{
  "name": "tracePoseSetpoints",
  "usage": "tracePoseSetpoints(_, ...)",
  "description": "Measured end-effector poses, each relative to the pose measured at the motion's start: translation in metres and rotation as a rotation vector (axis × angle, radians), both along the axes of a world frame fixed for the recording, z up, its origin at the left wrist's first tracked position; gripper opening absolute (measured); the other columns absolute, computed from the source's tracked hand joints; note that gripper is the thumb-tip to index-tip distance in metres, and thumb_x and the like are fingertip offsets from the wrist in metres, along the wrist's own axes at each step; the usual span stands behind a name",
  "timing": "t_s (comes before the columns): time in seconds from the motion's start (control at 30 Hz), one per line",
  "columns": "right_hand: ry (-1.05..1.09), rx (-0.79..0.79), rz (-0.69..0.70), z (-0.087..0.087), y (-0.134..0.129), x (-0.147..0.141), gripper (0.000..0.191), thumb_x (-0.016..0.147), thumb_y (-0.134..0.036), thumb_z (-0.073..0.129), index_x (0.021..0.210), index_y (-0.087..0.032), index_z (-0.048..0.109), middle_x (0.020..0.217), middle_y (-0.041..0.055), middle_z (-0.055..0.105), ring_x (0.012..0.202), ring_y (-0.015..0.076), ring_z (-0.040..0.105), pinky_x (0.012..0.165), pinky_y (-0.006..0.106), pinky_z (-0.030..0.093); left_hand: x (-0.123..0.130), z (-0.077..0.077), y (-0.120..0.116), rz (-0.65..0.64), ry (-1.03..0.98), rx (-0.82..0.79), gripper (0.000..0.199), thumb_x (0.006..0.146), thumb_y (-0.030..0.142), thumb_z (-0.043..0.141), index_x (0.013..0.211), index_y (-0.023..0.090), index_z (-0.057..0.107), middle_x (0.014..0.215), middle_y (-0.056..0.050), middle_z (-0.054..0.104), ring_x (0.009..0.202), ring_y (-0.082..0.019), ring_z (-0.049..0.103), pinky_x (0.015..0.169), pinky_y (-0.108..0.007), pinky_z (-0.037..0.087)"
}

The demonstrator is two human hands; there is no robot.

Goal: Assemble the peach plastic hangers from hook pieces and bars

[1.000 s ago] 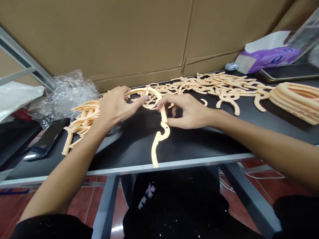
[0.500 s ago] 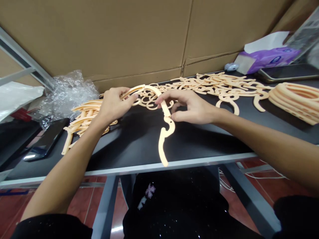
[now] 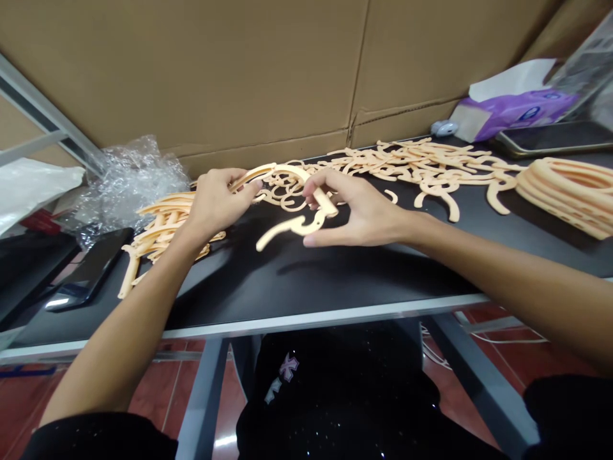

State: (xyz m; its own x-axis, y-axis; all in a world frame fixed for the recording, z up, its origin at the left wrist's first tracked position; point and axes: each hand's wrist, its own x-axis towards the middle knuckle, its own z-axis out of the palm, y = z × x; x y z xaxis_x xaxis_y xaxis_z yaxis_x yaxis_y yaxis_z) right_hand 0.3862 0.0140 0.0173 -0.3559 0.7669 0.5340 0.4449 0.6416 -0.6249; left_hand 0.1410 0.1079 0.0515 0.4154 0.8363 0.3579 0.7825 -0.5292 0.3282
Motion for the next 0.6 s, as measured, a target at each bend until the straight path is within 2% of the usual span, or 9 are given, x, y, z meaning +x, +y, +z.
tracePoseSetpoints(0.1, 0.067, 0.082, -0.145, 0.002, 0.000, 0.001, 0.032, 0.081, -0.042, 0.074, 0.102, -0.022, 0.060, 0.098, 0.0043, 0.064, 0.085, 0.0200, 0.057, 0.073, 0.035, 0.049, 0.002, 0.001, -0.002, 0.029, -0.016, 0.020, 0.042, 0.086, 0.054, 0.055, 0.096, 0.022, 0.080, 0.094, -0.008, 0.079, 0.084, -0.026, 0.066, 0.078, -0.038, 0.049)
tracePoseSetpoints(0.23, 0.124, 0.140, -0.292, 0.003, 0.003, 0.002, 0.022, 0.081, -0.036, 0.071, 0.096, -0.023, 0.062, 0.095, 0.0046, 0.067, 0.084, 0.0212, 0.058, 0.073, 0.037, 0.048, 0.004, 0.001, -0.004, 0.012, 0.006, 0.020, 0.040, 0.086, 0.054, 0.055, 0.088, 0.022, 0.078, 0.084, -0.007, 0.076, 0.082, -0.026, 0.065, 0.076, -0.037, 0.046)
tracePoseSetpoints(0.4, 0.302, 0.021, -0.319, 0.005, 0.006, 0.003, 0.022, 0.081, -0.038, 0.074, 0.094, -0.022, 0.065, 0.086, 0.0053, 0.068, 0.078, 0.0219, 0.062, 0.069, 0.039, 0.051, 0.004, 0.001, -0.003, 0.013, -0.009, 0.026, 0.055, 0.096, 0.059, 0.037, 0.066, 0.022, 0.066, 0.061, -0.004, 0.060, 0.068, -0.022, 0.057, 0.067, -0.035, 0.040)
tracePoseSetpoints(0.47, 0.390, -0.028, -0.318, 0.007, 0.008, 0.004, 0.022, 0.081, -0.039, 0.075, 0.093, -0.023, 0.066, 0.081, 0.0046, 0.067, 0.074, 0.0216, 0.063, 0.067, 0.040, 0.052, 0.004, 0.001, -0.002, 0.021, -0.046, 0.024, 0.056, 0.097, 0.057, 0.035, 0.065, 0.022, 0.064, 0.064, -0.004, 0.062, 0.069, -0.022, 0.058, 0.067, -0.034, 0.041)
tracePoseSetpoints(0.6, 0.530, -0.014, -0.295, 0.012, 0.012, 0.009, 0.018, 0.080, -0.040, 0.075, 0.085, -0.026, 0.065, 0.076, 0.0037, 0.066, 0.070, 0.0213, 0.064, 0.067, 0.043, 0.056, 0.004, 0.000, -0.001, -0.009, -0.174, 0.011, 0.052, 0.100, 0.051, 0.035, 0.080, 0.021, 0.073, 0.078, -0.005, 0.072, 0.073, -0.020, 0.061, 0.073, -0.034, 0.044)
